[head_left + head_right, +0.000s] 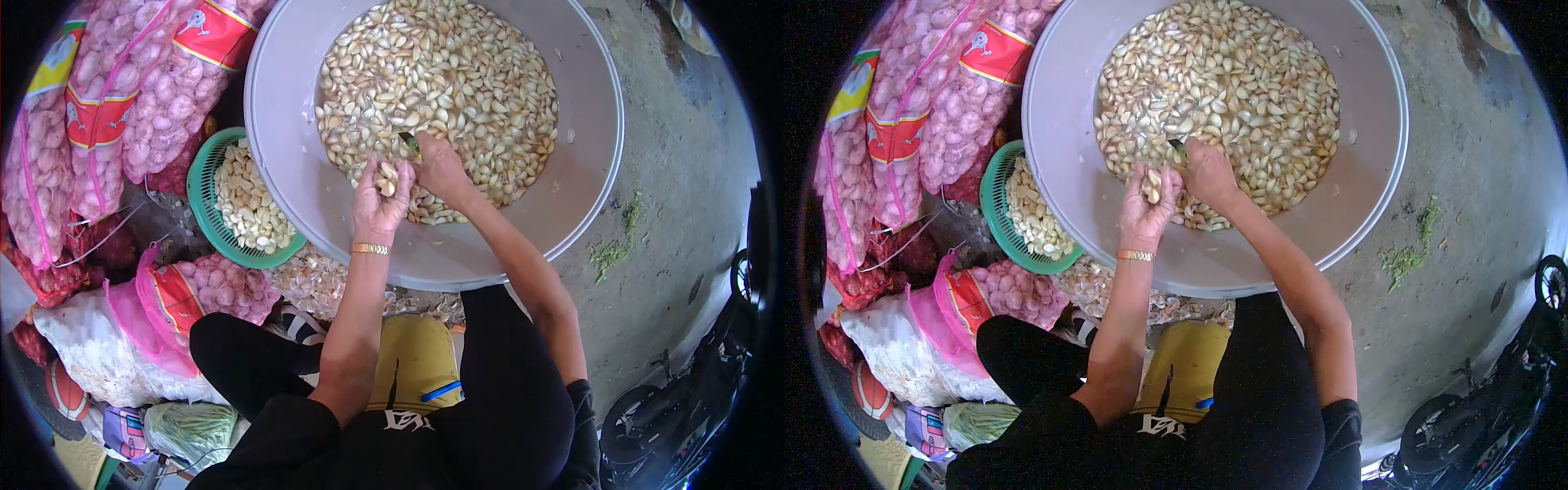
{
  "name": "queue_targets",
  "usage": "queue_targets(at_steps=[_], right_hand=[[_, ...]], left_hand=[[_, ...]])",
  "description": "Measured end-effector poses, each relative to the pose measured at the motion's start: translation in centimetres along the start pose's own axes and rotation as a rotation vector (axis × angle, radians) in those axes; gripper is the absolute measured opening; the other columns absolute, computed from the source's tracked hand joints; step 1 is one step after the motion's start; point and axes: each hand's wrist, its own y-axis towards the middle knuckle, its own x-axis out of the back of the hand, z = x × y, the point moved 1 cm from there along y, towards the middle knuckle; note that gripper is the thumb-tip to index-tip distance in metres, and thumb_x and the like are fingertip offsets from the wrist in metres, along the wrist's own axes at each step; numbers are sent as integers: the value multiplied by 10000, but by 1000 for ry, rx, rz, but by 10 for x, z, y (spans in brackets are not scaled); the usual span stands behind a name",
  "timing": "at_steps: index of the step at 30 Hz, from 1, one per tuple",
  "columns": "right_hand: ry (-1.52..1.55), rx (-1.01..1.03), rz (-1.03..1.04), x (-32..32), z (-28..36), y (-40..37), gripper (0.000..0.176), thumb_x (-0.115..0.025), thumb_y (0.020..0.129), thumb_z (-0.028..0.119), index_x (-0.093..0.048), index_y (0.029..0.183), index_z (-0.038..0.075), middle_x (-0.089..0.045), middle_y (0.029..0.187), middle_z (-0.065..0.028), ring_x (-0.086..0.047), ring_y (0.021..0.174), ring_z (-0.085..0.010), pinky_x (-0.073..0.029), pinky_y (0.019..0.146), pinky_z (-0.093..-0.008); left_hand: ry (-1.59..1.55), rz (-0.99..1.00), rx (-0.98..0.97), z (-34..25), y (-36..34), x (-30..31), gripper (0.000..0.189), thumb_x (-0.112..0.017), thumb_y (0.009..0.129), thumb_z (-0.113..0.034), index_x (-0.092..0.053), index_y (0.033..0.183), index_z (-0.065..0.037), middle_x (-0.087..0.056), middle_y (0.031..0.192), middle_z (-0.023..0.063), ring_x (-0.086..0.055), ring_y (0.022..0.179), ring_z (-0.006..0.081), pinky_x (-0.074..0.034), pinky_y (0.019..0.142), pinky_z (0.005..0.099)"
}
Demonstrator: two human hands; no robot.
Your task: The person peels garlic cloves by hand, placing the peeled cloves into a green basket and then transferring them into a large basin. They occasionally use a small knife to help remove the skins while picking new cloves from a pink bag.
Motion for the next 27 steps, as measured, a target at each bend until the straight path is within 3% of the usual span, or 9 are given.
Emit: queue_targets(at_steps=[2, 4, 8, 10, 14, 18, 20, 21, 27], right_hand=[[-30, 12, 29, 2, -1, -1, 350, -729, 772, 118, -477, 953, -43, -631, 786, -276, -630, 793, -470, -502, 682, -518], [-80, 36, 19, -2, -5, 2, 340, -717, 784, 109, -466, 962, -36, -632, 783, -269, -633, 790, -466, -504, 684, -516], [-169, 23, 31, -7, 1, 5, 303, -684, 805, 90, -454, 964, -25, -640, 796, -259, -641, 789, -453, -513, 693, -508], [-174, 30, 37, -8, 2, 6, 296, -678, 810, 96, -454, 962, -23, -640, 789, -257, -645, 788, -448, -515, 697, -507], [-171, 28, 38, -9, -2, 6, 306, -677, 810, 119, -474, 981, -33, -641, 767, -262, -656, 782, -437, -528, 695, -501], [-115, -74, -39, 17, 12, 7, 295, -699, 796, 131, -516, 955, -38, -650, 768, -258, -671, 750, -408, -535, 671, -481], [212, -278, 7, 44, 25, 3, 334, -753, 763, 201, -572, 925, -27, -632, 729, -194, -642, 651, -275, -520, 624, -395], [312, -171, -95, 54, 35, -6, 356, -769, 759, 220, -595, 934, -36, -623, 719, -160, -598, 630, -209, -509, 616, -378], [228, -130, -20, 55, 56, -26, 456, -845, 700, 259, -581, 912, -47, -632, 766, -167, -614, 661, -210, -504, 628, -362]], left_hand=[[10, 37, 36, 4, 0, 2, 252, -733, 880, -234, -611, 878, -14, -628, 888, 125, -634, 891, 317, -628, 783, 390], [231, -115, -282, 7, -5, 0, 251, -743, 874, -240, -603, 871, -32, -589, 912, 125, -611, 868, 265, -640, 748, 348], [389, -88, -338, -6, -13, 5, 208, -742, 878, -229, -622, 912, -62, -623, 816, 51, -635, 750, 175, -620, 684, 313], [560, -16, -216, -16, -15, 8, 209, -745, 877, -259, -619, 906, -96, -611, 781, 23, -607, 691, 122, -582, 607, 260], [638, -75, -306, -4, -19, 6, 212, -736, 886, -286, -617, 896, -111, -602, 774, 10, -589, 665, 114, -551, 575, 242], [595, -147, -421, 3, -21, 0, 284, -640, 936, -411, -608, 907, -130, -609, 823, 14, -602, 696, 157, -563, 620, 295], [597, -108, -402, 3, -15, 1, 317, -605, 953, -442, -606, 922, -126, -599, 810, -11, -607, 708, 162, -566, 649, 323], [578, -101, -427, 1, -6, 3, 344, -584, 958, -467, -603, 936, -124, -603, 845, -2, -610, 733, 180, -566, 671, 337], [631, -81, -419, 24, 2, -9, 371, -602, 946, -477, -597, 969, -106, -606, 918, 37, -616, 778, 211, -563, 696, 346]])
